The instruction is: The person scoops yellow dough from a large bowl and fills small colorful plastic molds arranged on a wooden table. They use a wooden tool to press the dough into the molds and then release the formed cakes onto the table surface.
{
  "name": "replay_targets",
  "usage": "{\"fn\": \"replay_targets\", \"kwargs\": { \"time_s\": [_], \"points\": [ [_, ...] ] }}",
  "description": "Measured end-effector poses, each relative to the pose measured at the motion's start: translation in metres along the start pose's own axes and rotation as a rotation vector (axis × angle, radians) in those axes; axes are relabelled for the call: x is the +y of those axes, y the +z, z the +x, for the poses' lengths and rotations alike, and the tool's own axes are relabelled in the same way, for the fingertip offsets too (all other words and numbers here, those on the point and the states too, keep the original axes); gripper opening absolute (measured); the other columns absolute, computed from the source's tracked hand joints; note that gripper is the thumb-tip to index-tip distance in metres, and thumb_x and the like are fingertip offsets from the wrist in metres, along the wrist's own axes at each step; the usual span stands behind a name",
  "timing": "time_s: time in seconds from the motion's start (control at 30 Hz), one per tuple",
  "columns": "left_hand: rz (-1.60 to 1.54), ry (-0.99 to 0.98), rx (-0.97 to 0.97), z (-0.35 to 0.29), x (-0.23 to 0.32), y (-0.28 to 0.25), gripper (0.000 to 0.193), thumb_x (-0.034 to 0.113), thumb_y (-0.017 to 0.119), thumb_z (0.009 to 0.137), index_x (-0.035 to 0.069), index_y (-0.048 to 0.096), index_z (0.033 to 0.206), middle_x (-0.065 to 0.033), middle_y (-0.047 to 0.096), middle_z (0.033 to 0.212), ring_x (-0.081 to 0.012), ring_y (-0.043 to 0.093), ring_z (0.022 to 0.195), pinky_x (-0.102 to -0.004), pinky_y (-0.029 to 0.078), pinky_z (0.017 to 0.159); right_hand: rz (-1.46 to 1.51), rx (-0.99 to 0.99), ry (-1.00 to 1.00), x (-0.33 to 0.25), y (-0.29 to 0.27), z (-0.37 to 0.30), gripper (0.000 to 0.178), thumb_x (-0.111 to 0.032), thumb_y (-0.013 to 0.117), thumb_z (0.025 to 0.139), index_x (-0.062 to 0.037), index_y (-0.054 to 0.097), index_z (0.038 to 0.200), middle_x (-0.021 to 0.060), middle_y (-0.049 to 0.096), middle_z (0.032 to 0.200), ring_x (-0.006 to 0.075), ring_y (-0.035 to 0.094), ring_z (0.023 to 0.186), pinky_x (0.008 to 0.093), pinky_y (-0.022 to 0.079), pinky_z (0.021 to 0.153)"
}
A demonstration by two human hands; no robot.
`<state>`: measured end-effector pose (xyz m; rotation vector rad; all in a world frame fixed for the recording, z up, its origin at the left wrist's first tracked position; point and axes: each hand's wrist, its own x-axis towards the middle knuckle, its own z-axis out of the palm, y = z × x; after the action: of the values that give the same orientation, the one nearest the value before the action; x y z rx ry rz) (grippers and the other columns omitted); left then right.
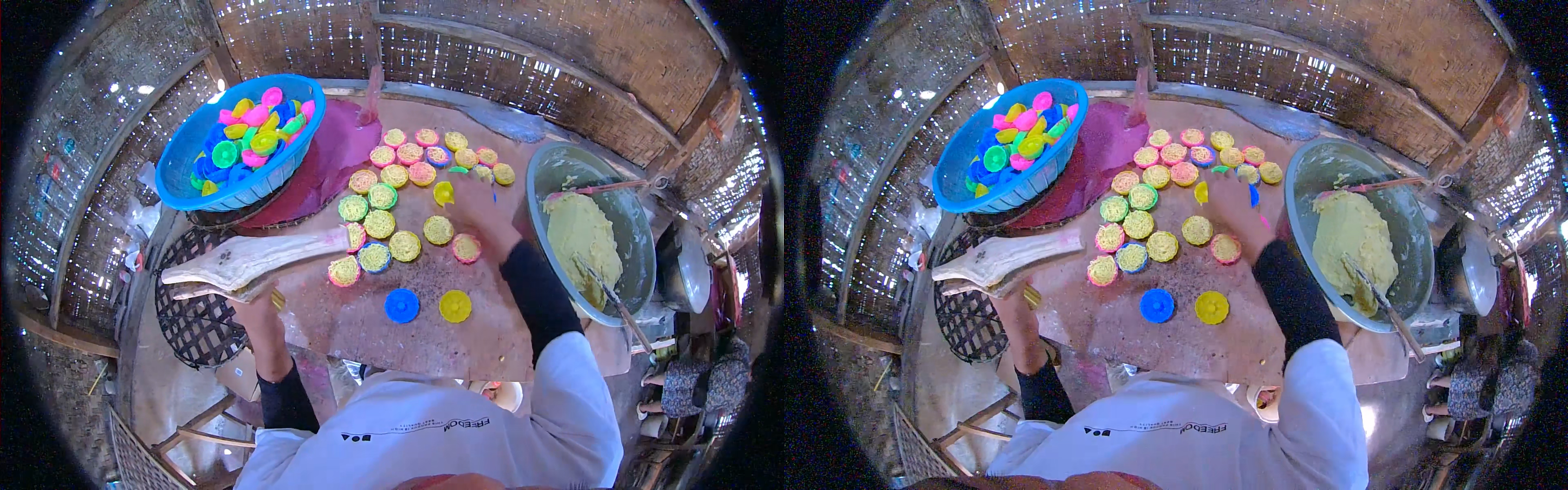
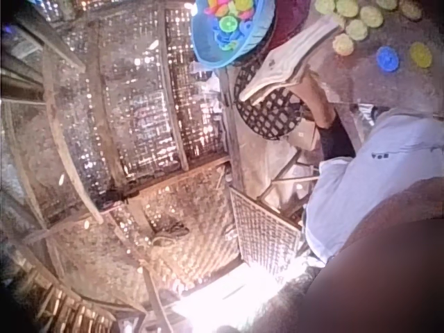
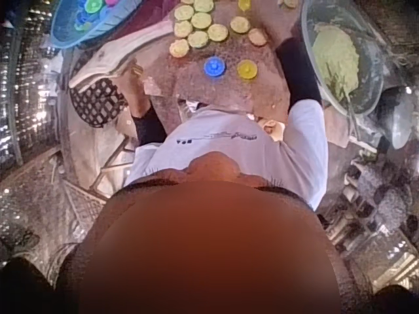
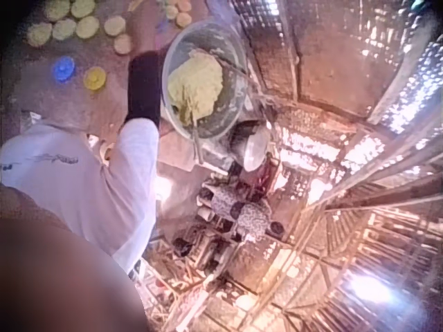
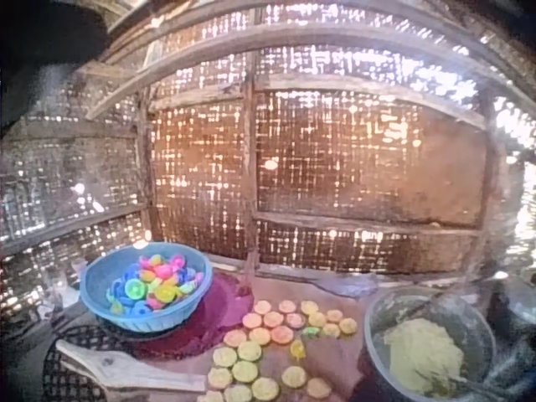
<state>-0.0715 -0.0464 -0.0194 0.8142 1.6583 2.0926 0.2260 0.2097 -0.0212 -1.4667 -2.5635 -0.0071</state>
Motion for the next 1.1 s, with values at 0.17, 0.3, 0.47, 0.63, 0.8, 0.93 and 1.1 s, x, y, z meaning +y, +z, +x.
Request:
{"fn": "replay_targets", "kwargs": {
  "time_s": [0.17, 0.3, 0.47, 0.63, 0.8, 0.93, 1.1],
  "points": [
    [0.053, 0.017, -0.028, -0.005, -0.004, -0.013, 0.052, -0.003, 0.061, 0.068, -0.001, 0.042, 0.116, -0.0064, 0.052, 0.105, -0.0158, 0.051, 0.092, -0.0272, 0.042, 0.080, -0.165, -0.134, -0.039, 0.016, 0.027, 0.030, 0.057, -0.024, 0.065, 0.065, -0.0061, 0.044, 0.115, 0.0174, 0.053, 0.111, 0.0322, 0.046, 0.110, 0.0491, 0.035, 0.091],
    [-0.024, -0.045, 0.031, -0.009, 0.005, -0.014, 0.046, -0.005, 0.060, 0.066, 0.001, 0.046, 0.109, -0.0046, 0.053, 0.098, -0.0147, 0.051, 0.086, -0.0265, 0.042, 0.076, -0.134, -0.216, -0.078, 0.011, 0.019, 0.027, 0.058, -0.025, 0.066, 0.065, -0.0058, 0.044, 0.115, 0.0186, 0.052, 0.113, 0.0328, 0.046, 0.109, 0.0479, 0.034, 0.091],
    [-0.008, -0.029, 0.065, -0.006, -0.002, -0.021, 0.047, -0.007, 0.059, 0.063, 0.001, 0.046, 0.108, -0.0037, 0.053, 0.097, -0.0144, 0.051, 0.084, -0.0261, 0.042, 0.074, 0.042, -0.067, -0.187, -0.033, -0.028, -0.032, 0.058, -0.029, 0.068, 0.066, -0.0065, 0.046, 0.114, 0.0173, 0.054, 0.109, 0.0327, 0.049, 0.105, 0.0468, 0.033, 0.091],
    [-0.049, -0.069, 0.043, -0.007, 0.010, -0.005, 0.050, -0.009, 0.060, 0.063, 0.001, 0.046, 0.110, -0.0038, 0.053, 0.098, -0.0145, 0.052, 0.085, -0.0264, 0.042, 0.075, 0.070, -0.188, -0.365, -0.070, -0.016, -0.112, 0.054, -0.028, 0.068, 0.064, -0.0056, 0.050, 0.110, 0.0172, 0.055, 0.105, 0.0326, 0.049, 0.106, 0.0477, 0.034, 0.090],
    [-0.010, -0.067, 0.037, -0.003, -0.013, -0.016, 0.050, -0.009, 0.060, 0.063, 0.001, 0.046, 0.110, -0.0040, 0.053, 0.100, -0.0146, 0.052, 0.086, -0.0260, 0.042, 0.075, 0.249, -0.280, -0.267, -0.054, -0.020, -0.096, 0.059, -0.027, 0.071, 0.061, -0.0063, 0.049, 0.112, 0.0179, 0.049, 0.116, 0.0341, 0.044, 0.111, 0.0490, 0.034, 0.091],
    [0.023, -0.064, 0.046, -0.005, -0.005, -0.011, 0.048, -0.008, 0.060, 0.064, 0.001, 0.046, 0.109, -0.0039, 0.053, 0.099, -0.0144, 0.052, 0.085, -0.0257, 0.043, 0.073, 0.128, -0.201, -0.137, -0.016, 0.011, -0.044, 0.074, -0.029, 0.072, 0.061, -0.0104, 0.039, 0.125, 0.0174, 0.046, 0.122, 0.0339, 0.043, 0.114, 0.0479, 0.032, 0.095],
    [-0.085, -0.024, 0.020, -0.007, 0.000, -0.016, 0.044, -0.006, 0.060, 0.066, 0.002, 0.048, 0.107, -0.0036, 0.054, 0.095, -0.0134, 0.052, 0.081, -0.0254, 0.043, 0.069, 0.035, -0.252, -0.172, -0.008, 0.037, -0.028, 0.077, -0.028, 0.071, 0.062, -0.0114, 0.035, 0.129, 0.0167, 0.050, 0.118, 0.0331, 0.048, 0.109, 0.0470, 0.033, 0.094]
  ]
}}
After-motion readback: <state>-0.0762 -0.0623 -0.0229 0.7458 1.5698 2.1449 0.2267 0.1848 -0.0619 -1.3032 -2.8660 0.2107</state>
